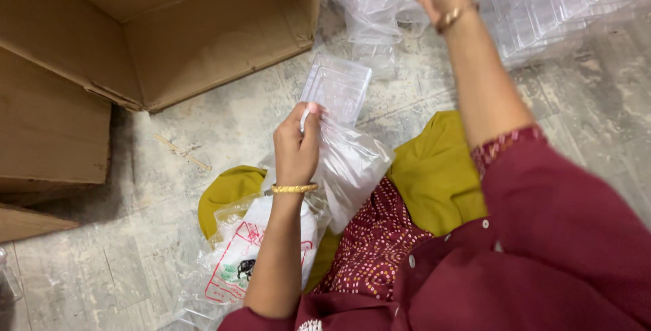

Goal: The person sits on the floor and packs clear plastic containers one at a time into printed plastic bags, then sets the filled bags aside with other completed bags. The person repeatedly opens a bag, inserts a container, and places the bagged container on a pile.

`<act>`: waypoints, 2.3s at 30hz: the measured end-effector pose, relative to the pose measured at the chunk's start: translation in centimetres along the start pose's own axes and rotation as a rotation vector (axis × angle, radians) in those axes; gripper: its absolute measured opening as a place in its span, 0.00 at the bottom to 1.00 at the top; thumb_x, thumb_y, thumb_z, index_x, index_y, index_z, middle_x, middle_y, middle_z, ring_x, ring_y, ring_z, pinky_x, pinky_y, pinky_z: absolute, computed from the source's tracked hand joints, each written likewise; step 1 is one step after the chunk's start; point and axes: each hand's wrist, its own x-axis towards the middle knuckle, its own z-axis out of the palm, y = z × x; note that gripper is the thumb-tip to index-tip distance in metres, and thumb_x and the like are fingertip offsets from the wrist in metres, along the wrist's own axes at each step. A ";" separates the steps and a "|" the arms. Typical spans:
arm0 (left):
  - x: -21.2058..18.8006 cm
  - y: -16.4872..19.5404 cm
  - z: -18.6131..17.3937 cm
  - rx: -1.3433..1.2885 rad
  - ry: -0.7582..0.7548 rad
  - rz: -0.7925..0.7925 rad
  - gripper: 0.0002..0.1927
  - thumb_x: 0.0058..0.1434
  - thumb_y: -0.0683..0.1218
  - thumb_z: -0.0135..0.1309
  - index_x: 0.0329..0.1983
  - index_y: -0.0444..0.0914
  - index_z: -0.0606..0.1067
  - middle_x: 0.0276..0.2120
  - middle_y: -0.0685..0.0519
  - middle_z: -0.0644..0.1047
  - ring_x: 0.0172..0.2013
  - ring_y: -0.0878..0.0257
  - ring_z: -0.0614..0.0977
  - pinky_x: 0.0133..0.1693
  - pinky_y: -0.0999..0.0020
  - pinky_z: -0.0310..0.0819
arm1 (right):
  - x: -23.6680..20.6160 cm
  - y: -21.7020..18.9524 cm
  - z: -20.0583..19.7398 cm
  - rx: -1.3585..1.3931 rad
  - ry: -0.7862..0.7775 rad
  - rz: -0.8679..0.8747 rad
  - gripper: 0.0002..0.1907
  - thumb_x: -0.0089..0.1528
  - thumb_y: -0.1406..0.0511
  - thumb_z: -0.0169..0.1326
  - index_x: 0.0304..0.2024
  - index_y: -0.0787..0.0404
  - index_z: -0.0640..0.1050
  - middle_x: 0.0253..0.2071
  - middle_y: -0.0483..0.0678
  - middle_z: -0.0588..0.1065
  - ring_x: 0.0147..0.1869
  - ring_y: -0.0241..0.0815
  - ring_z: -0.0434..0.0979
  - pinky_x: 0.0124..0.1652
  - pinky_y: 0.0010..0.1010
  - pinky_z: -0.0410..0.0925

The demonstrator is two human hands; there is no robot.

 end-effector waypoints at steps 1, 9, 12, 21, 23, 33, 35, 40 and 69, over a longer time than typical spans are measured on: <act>0.1 0.2 0.2 0.053 0.037 0.029 0.16 0.73 0.50 0.47 0.38 0.35 0.77 0.20 0.47 0.72 0.23 0.58 0.72 0.28 0.62 0.65 | -2.4 0.0 0.9 -0.094 0.025 -0.005 0.13 0.69 0.61 0.51 0.51 0.62 0.77 0.52 0.51 0.82 0.56 0.44 0.84 0.56 0.39 0.77; 0.3 2.3 1.2 0.237 0.219 0.323 0.04 0.67 0.41 0.53 0.42 0.35 0.75 0.30 0.41 0.77 0.29 0.46 0.79 0.32 0.57 0.69 | -20.4 -3.0 8.9 -0.416 -0.409 -0.162 0.25 0.67 0.55 0.55 0.60 0.64 0.74 0.56 0.47 0.77 0.59 0.38 0.78 0.56 0.33 0.74; 0.3 2.6 1.0 0.037 0.182 0.296 0.05 0.72 0.42 0.53 0.44 0.36 0.77 0.32 0.48 0.81 0.33 0.57 0.84 0.37 0.65 0.75 | -21.8 -2.2 10.2 -0.540 -0.410 -0.108 0.26 0.62 0.62 0.63 0.59 0.66 0.74 0.49 0.47 0.77 0.52 0.34 0.75 0.49 0.28 0.72; 0.1 0.8 0.8 -0.462 0.065 0.044 0.12 0.68 0.47 0.58 0.42 0.32 0.81 0.33 0.53 0.83 0.36 0.68 0.82 0.44 0.73 0.76 | -22.4 0.1 9.7 -0.552 -0.254 -0.015 0.09 0.65 0.65 0.60 0.44 0.64 0.83 0.36 0.42 0.81 0.40 0.28 0.79 0.42 0.21 0.73; 0.0 0.2 1.1 -0.424 0.055 0.122 0.13 0.72 0.49 0.55 0.41 0.33 0.80 0.36 0.53 0.82 0.39 0.70 0.80 0.46 0.75 0.73 | -22.1 0.6 9.6 -0.695 -0.222 -0.112 0.09 0.65 0.65 0.59 0.44 0.63 0.84 0.36 0.41 0.82 0.39 0.28 0.81 0.41 0.20 0.74; -1.4 -2.8 -2.7 -1.147 -0.148 -0.094 0.15 0.72 0.51 0.57 0.33 0.41 0.68 0.28 0.56 0.74 0.26 0.74 0.68 0.29 0.80 0.59 | -18.1 2.3 6.5 0.395 -0.644 0.087 0.14 0.69 0.58 0.60 0.34 0.60 0.80 0.25 0.41 0.75 0.24 0.26 0.68 0.35 0.24 0.68; -1.4 -3.5 -2.4 -0.990 -0.141 -0.166 0.11 0.70 0.48 0.56 0.34 0.42 0.68 0.27 0.59 0.72 0.25 0.74 0.68 0.26 0.79 0.58 | -16.7 0.7 7.0 0.482 -0.756 -0.080 0.12 0.68 0.58 0.58 0.34 0.58 0.80 0.25 0.38 0.76 0.26 0.29 0.69 0.49 0.37 0.73; -0.6 -5.1 1.5 -0.598 0.120 -0.131 0.11 0.69 0.44 0.55 0.36 0.40 0.65 0.24 0.55 0.76 0.22 0.73 0.70 0.23 0.77 0.60 | -13.0 -1.3 10.6 -0.678 -0.418 -0.433 0.05 0.66 0.71 0.54 0.44 0.63 0.78 0.37 0.46 0.76 0.36 0.36 0.74 0.37 0.33 0.70; 3.3 -5.7 2.6 0.039 0.154 -0.009 0.07 0.63 0.39 0.50 0.43 0.37 0.74 0.32 0.50 0.81 0.22 0.62 0.80 0.29 0.65 0.72 | -15.3 14.0 0.9 -0.649 0.033 -0.152 0.32 0.56 0.69 0.56 0.63 0.67 0.65 0.54 0.56 0.74 0.52 0.46 0.78 0.49 0.36 0.74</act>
